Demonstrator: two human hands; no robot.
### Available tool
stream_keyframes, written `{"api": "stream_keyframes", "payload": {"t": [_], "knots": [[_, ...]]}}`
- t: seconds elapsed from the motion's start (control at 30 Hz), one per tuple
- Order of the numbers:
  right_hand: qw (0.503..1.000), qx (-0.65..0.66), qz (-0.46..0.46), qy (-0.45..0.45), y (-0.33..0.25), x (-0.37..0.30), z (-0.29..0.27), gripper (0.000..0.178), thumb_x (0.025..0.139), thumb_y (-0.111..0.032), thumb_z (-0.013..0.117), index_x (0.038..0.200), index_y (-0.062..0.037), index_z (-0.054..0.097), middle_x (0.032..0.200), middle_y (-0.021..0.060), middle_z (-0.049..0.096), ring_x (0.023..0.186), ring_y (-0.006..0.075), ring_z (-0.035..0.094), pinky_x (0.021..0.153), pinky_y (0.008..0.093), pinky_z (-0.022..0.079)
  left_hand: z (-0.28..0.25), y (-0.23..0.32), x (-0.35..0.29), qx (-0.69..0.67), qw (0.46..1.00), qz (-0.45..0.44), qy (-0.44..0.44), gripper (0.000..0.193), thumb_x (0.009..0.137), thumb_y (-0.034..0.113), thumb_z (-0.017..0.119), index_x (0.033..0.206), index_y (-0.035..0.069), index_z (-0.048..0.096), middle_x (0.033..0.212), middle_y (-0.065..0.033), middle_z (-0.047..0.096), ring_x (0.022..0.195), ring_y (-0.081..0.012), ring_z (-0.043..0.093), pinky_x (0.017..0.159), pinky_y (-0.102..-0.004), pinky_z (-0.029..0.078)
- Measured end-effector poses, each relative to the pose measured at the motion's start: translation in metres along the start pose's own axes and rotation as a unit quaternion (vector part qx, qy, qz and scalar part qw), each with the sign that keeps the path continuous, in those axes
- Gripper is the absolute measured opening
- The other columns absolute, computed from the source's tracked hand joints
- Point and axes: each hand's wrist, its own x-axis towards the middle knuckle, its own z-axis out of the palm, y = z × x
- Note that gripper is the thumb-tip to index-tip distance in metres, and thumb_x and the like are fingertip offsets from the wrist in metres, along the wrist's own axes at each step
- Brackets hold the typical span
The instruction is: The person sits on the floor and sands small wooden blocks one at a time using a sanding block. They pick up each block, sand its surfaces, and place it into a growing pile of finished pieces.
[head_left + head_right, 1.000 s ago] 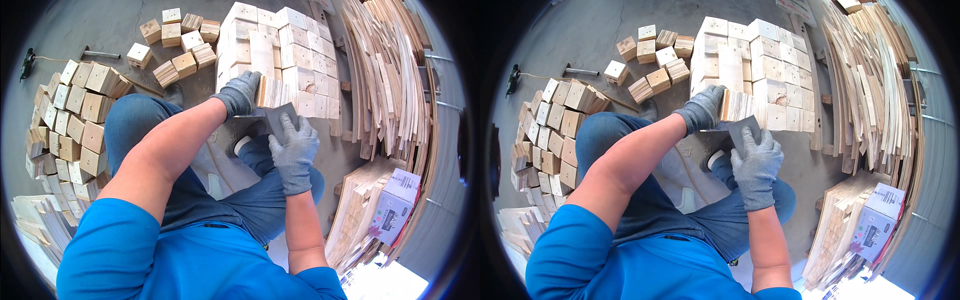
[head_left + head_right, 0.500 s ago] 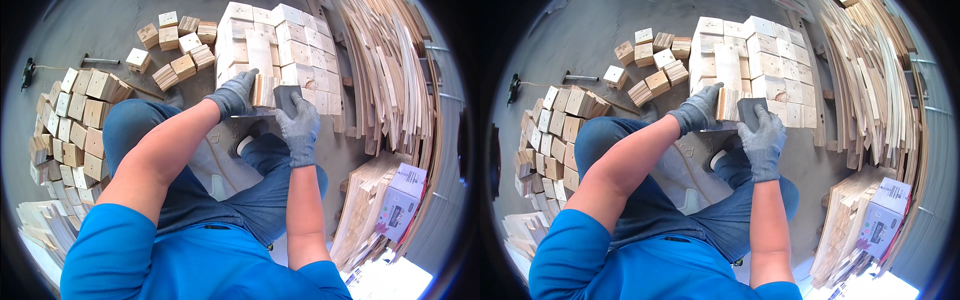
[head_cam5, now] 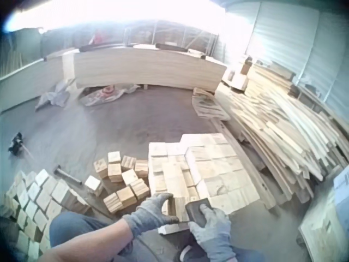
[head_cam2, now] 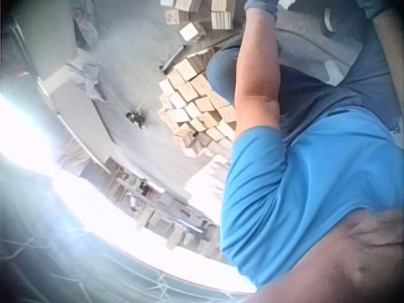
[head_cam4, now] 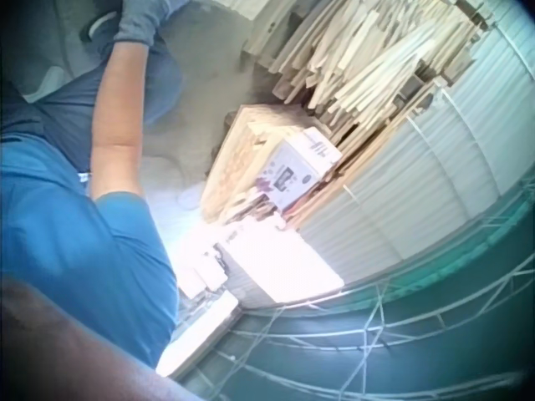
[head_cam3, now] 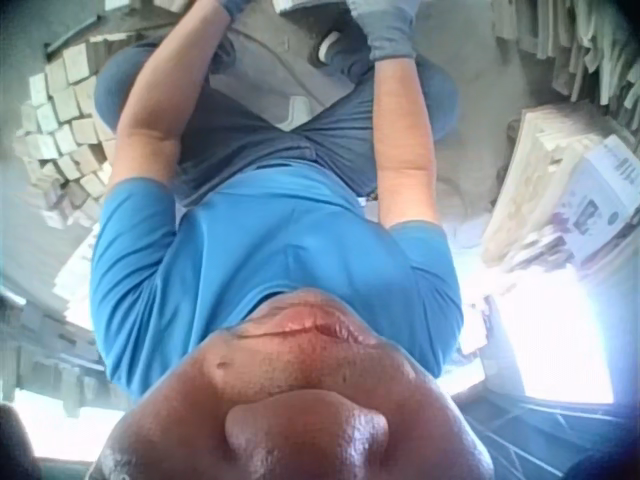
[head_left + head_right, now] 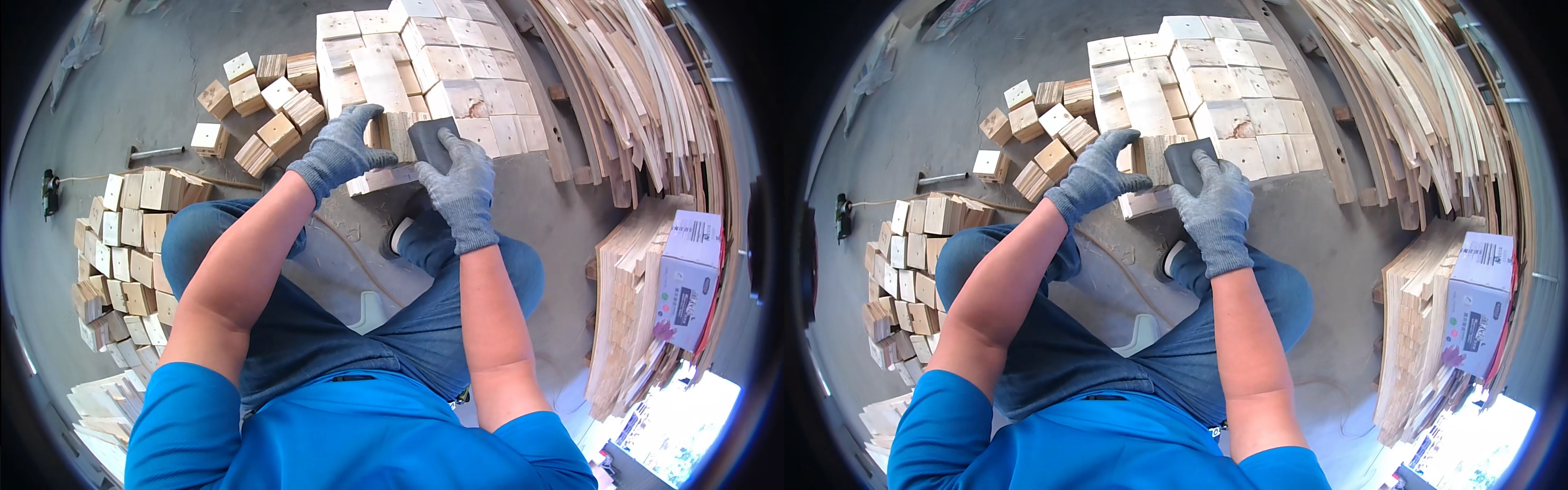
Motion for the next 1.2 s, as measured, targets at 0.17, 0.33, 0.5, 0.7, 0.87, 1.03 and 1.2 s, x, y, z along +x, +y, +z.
{"api": "stream_keyframes", "payload": {"t": [0.17,0.33,0.5,0.7,0.87,1.03,1.2], "knots": [[1.0,0.005,0.003,0.006,0.004,-0.002,0.002,0.066,0.08,-0.036,0.092,0.14,-0.0139,0.074,0.137,0.0241,0.066,0.127,0.0434,0.063,0.111,0.0526,0.051,-0.009,0.002,0.017,-0.035,0.998,-0.02,-0.044,0.075,0.085,0.032,0.095,0.146,0.002,0.065,0.139,-0.0187,0.072,0.127,-0.0301,0.07,0.111,-0.0403,0.056],[1.0,0.007,-0.001,0.015,0.007,-0.003,0.006,0.066,0.08,-0.035,0.092,0.14,-0.0135,0.073,0.137,0.0242,0.066,0.128,0.0431,0.063,0.113,0.0526,0.051,-0.001,-0.009,0.019,-0.17,0.983,-0.072,0.003,0.062,0.093,0.04,0.086,0.137,0.0,0.07,0.128,-0.0215,0.077,0.123,-0.0354,0.073,0.111,-0.0433,0.055],[1.0,0.017,0.009,0.018,0.006,-0.002,0.004,0.066,0.079,-0.035,0.092,0.139,-0.0133,0.073,0.136,0.0237,0.067,0.128,0.0424,0.063,0.112,0.0518,0.051,-0.012,-0.001,0.01,-0.044,0.997,-0.017,-0.064,0.12,0.075,0.041,0.101,0.168,0.005,0.035,0.166,-0.0252,0.046,0.155,-0.0372,0.045,0.129,-0.0447,0.041],[0.999,0.041,0.013,0.022,0.008,0.001,0.007,0.068,0.08,-0.034,0.092,0.139,-0.0088,0.073,0.134,0.0216,0.07,0.127,0.0401,0.064,0.114,0.0499,0.05,0.005,-0.008,-0.007,0.037,0.996,-0.015,-0.077,0.136,0.064,0.038,0.102,0.171,0.006,0.025,0.164,-0.0292,0.047,0.152,-0.0427,0.048,0.128,-0.0438,0.042],[0.995,0.094,0.029,0.036,0.013,0.001,0.008,0.068,0.081,-0.033,0.092,0.141,-0.0068,0.071,0.135,0.0224,0.07,0.128,0.0396,0.064,0.115,0.0494,0.048,0.013,0.008,0.004,0.029,0.996,-0.056,-0.068,0.126,0.061,0.038,0.102,0.165,0.008,0.037,0.156,-0.0244,0.054,0.144,-0.0409,0.056,0.122,-0.0451,0.049],[0.996,0.041,0.041,0.069,0.011,-0.005,-0.012,0.067,0.082,-0.032,0.092,0.141,-0.0064,0.072,0.135,0.0242,0.069,0.128,0.0397,0.063,0.115,0.0505,0.048,-0.01,0.047,0.002,0.086,0.996,0.02,-0.024,0.111,0.066,0.036,0.1,0.158,0.002,0.046,0.145,-0.0208,0.055,0.134,-0.0392,0.061,0.116,-0.0438,0.053],[0.996,0.047,0.032,0.068,0.001,-0.02,-0.018,0.066,0.082,-0.034,0.092,0.141,-0.008,0.072,0.135,0.0256,0.067,0.125,0.0427,0.062,0.111,0.053,0.05,-0.025,0.04,0.004,0.132,0.99,-0.013,-0.04,0.107,0.067,0.036,0.1,0.155,0.003,0.051,0.141,-0.0223,0.056,0.13,-0.0386,0.062,0.115,-0.0437,0.054]]}}
